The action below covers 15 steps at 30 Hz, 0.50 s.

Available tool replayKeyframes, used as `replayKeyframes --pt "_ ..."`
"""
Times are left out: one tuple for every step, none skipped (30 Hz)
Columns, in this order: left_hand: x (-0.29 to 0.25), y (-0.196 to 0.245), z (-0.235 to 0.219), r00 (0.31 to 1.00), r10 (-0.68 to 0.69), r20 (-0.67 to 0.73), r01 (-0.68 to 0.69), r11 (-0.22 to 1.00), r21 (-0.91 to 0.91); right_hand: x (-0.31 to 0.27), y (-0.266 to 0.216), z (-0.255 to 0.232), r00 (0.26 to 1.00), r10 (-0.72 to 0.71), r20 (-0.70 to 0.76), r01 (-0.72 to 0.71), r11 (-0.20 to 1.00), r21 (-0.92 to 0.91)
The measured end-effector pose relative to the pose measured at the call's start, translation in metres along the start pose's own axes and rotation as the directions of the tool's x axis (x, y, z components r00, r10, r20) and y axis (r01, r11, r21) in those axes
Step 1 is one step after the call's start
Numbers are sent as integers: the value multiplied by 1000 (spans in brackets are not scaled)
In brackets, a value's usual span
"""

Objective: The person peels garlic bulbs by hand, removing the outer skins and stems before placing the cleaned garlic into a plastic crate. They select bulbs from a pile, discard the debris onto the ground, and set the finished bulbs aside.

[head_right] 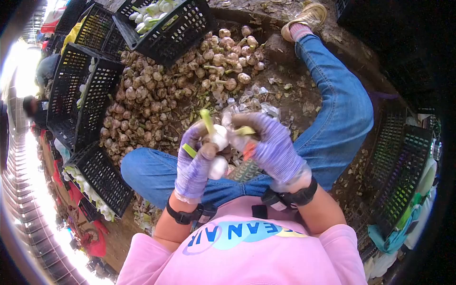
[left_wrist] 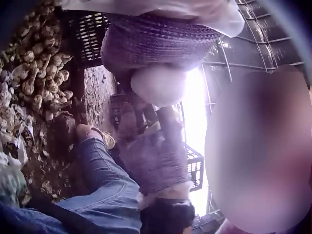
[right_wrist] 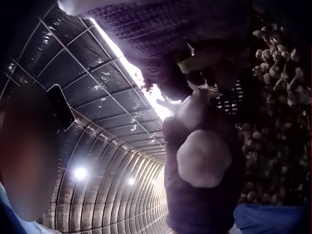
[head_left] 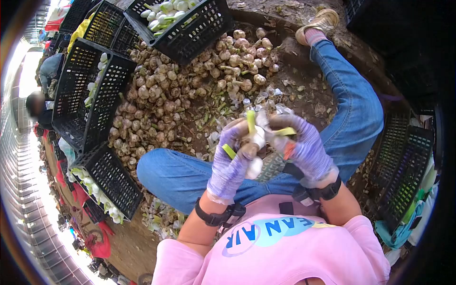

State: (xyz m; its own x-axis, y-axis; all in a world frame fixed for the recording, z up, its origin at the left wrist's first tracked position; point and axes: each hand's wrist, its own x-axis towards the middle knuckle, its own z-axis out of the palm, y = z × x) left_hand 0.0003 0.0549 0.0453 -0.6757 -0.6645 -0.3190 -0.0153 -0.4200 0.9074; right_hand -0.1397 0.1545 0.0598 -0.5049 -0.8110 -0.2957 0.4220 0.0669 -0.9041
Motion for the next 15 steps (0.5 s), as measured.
replayKeyframes --pt "0 0 1 1000 0 3 0 1000 0 -1 0 -1 1000 -1 -2 1 1000 0" --pt "-1 1 2 988 136 70 -146 974 173 -1 0 -1 998 40 43 -39 999 -33" --pt "-1 4 3 954 256 159 -295 897 328 -1 0 -2 993 82 87 -77 995 -68" --pt "-2 11 4 942 273 195 -332 841 426 -1 5 -3 994 65 85 -57 993 -100" --pt "-2 11 4 942 273 195 -332 841 428 -1 2 -2 994 65 86 -56 994 -98" --pt "-3 11 3 939 275 207 -343 800 493 -2 -1 -2 994 70 86 -55 985 -162" --pt "-4 10 2 936 276 218 -352 754 555 -3 -3 -1 993 77 86 -55 973 -226" --pt "-6 11 5 936 276 218 -351 754 555 -4 -1 -1 993 77 86 -56 973 -226" --pt "-9 13 9 965 224 135 -262 824 502 -5 3 -1 997 -10 73 33 946 -321" --pt "-11 15 11 985 165 54 -172 883 437 -5 7 -1 993 -97 71 118 902 -415" --pt "-13 14 11 985 166 54 -173 883 437 -4 11 -1 993 -98 71 119 902 -416" --pt "-14 14 10 987 150 51 -157 882 444 -3 15 -1 969 -234 83 240 795 -558" --pt "-14 14 10 990 133 49 -141 881 452 -3 18 -1 925 -361 117 339 649 -680" --pt "-14 15 9 990 134 48 -141 881 451 -2 20 -1 925 -361 118 340 649 -681" --pt "-14 18 8 998 -27 50 18 983 182 0 22 -2 976 -210 52 211 875 -435"
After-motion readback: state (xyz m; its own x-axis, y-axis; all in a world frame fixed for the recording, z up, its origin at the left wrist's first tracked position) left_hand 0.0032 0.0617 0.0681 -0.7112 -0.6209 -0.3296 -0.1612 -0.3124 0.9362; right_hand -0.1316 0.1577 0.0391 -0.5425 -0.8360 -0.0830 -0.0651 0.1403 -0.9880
